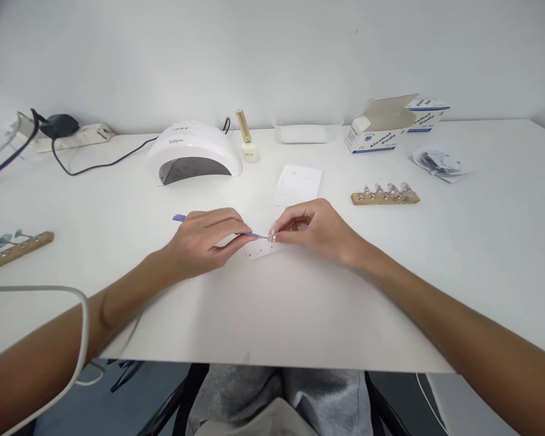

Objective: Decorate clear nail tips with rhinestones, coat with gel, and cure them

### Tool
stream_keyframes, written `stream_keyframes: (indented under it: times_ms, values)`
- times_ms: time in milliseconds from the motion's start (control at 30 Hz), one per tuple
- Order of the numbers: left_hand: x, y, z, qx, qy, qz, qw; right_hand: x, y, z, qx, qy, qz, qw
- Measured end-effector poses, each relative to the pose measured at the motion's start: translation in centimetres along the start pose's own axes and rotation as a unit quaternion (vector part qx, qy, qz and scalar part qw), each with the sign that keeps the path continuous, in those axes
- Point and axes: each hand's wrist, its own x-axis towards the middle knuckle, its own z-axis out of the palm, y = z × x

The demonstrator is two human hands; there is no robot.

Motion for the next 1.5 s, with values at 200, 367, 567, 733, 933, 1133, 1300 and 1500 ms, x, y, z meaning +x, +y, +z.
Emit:
stream_keyframes:
  times_ms: [200,367,567,733,933,1133,1300,1500]
  values:
    - [0.2,0.0,-0.4,0.029,-0.013,0.008,0.999,0.1,0.1,-0.1,0.008,-0.005,0.004,1.000]
    - [0.1,-0.1,-0.2,0.046,-0.020,0.006,0.999,0.1,0.0,-0.2,0.014,-0.008,0.011,1.000]
    - [0.4,-0.2,-0.7,-0.023,-0.027,-0.089,0.995,0.0,0.0,-0.2,0.052,-0.012,0.018,0.998]
    - [1.4,-0.2,-1.7,-0.177,0.023,-0.221,0.959,0.0,0.0,-0.1,0.047,-0.002,0.016,0.999]
    - [1.7,-0.9,-2.0,-0.316,0.151,-0.324,0.879,0.0,0.2,0.1,0.044,-0.002,0.018,0.999]
    - [1.9,-0.4,-2.0,-0.460,0.165,-0.336,0.805,-0.1,0.0,0.2,0.053,0.002,0.030,0.998]
    - [2.0,0.6,-2.0,-0.454,0.162,-0.332,0.811,-0.1,0.0,0.2,0.055,0.005,0.030,0.998]
    - [2.0,1.1,-1.8,-0.429,0.151,-0.336,0.825,-0.1,0.0,0.2,0.049,0.006,0.032,0.998]
